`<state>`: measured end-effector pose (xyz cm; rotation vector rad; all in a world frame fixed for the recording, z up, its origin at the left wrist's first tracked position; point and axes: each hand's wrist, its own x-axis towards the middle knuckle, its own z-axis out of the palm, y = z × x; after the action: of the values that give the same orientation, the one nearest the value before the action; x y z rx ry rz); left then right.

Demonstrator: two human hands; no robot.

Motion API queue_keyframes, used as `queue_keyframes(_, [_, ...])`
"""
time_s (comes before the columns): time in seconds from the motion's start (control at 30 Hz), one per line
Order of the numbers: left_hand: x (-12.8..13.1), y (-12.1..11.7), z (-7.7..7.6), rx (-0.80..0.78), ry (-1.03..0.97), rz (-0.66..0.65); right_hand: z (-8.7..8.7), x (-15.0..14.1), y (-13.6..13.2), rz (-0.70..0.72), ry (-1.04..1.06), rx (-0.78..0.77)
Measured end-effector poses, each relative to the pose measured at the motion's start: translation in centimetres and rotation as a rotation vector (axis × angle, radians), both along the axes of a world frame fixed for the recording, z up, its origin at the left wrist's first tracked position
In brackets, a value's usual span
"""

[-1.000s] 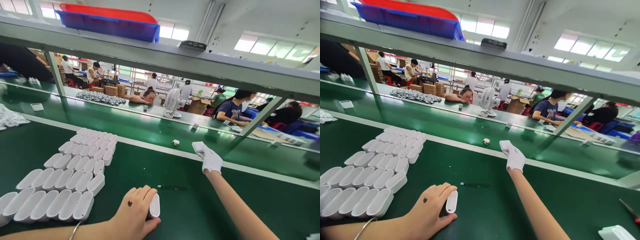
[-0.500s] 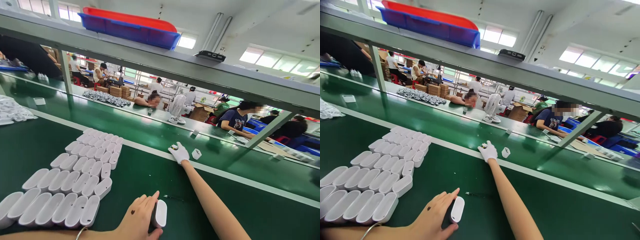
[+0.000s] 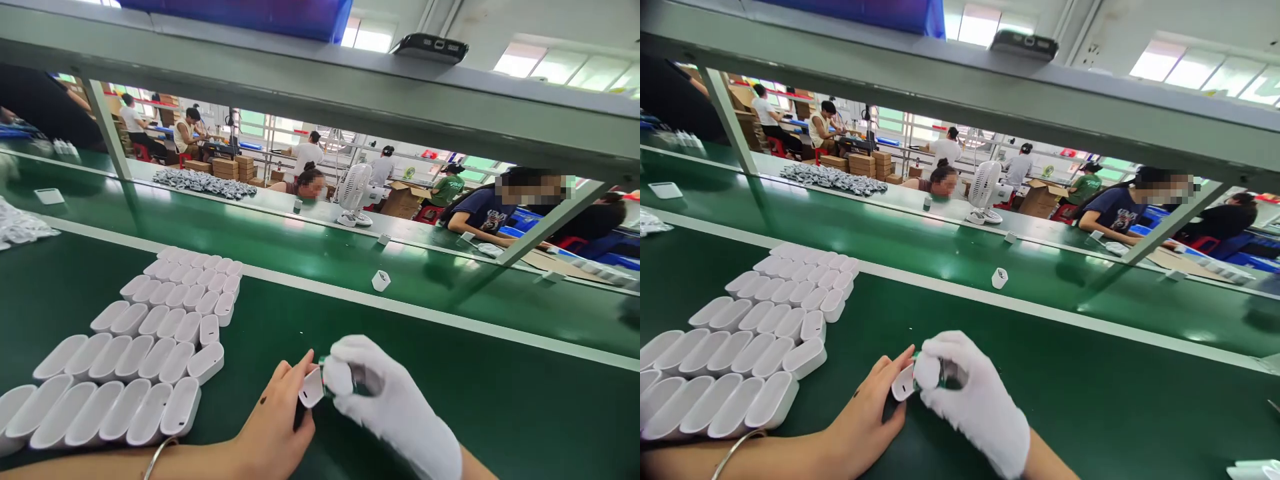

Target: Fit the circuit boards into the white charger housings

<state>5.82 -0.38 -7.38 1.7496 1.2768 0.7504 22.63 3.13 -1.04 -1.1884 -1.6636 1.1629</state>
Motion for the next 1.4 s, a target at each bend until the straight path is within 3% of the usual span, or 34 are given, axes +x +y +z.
queue_keyframes(0.07, [0.1, -0.1, -0.3, -0.04, -0.038, 0.011, -0.5, 1.1, -1.7, 0.022, 0.129, -0.109])
queue_keyframes(0.2, [0.2, -0.6, -0.4, -0.011, -0.084, 0.065, -1.7, 2.1, -1.7, -0.123, 0.22, -0.35])
queue_keyframes(0.47, [0.2, -1.4, -0.4, -0.023, -0.116, 0.132, -1.5, 0.9, -1.6, -0.317, 0.328, -0.531])
queue_keyframes(0.67, [0.3, -1.2, -0.2, 0.105, -0.281, 0.083, -2.9, 0.7, -2.4, -0.393, 0.346, -0.574])
queue_keyframes(0.93, [0.4, -1.1, -0.6, -0.104, -0.143, 0.079, -2.9, 0.1, -3.1, -0.424, 0.367, -0.41])
queue_keyframes(1.17, [0.3, -0.8, 0.1, -0.023, -0.016, 0.101, -3.8, 1.6, -3.6, -0.196, 0.168, -0.176])
queue_keyframes(1.4, [0.6, -0.7, 0.9, -0.034, -0.025, 0.15, -4.2, 1.3, -3.7, -0.114, -0.052, 0.075])
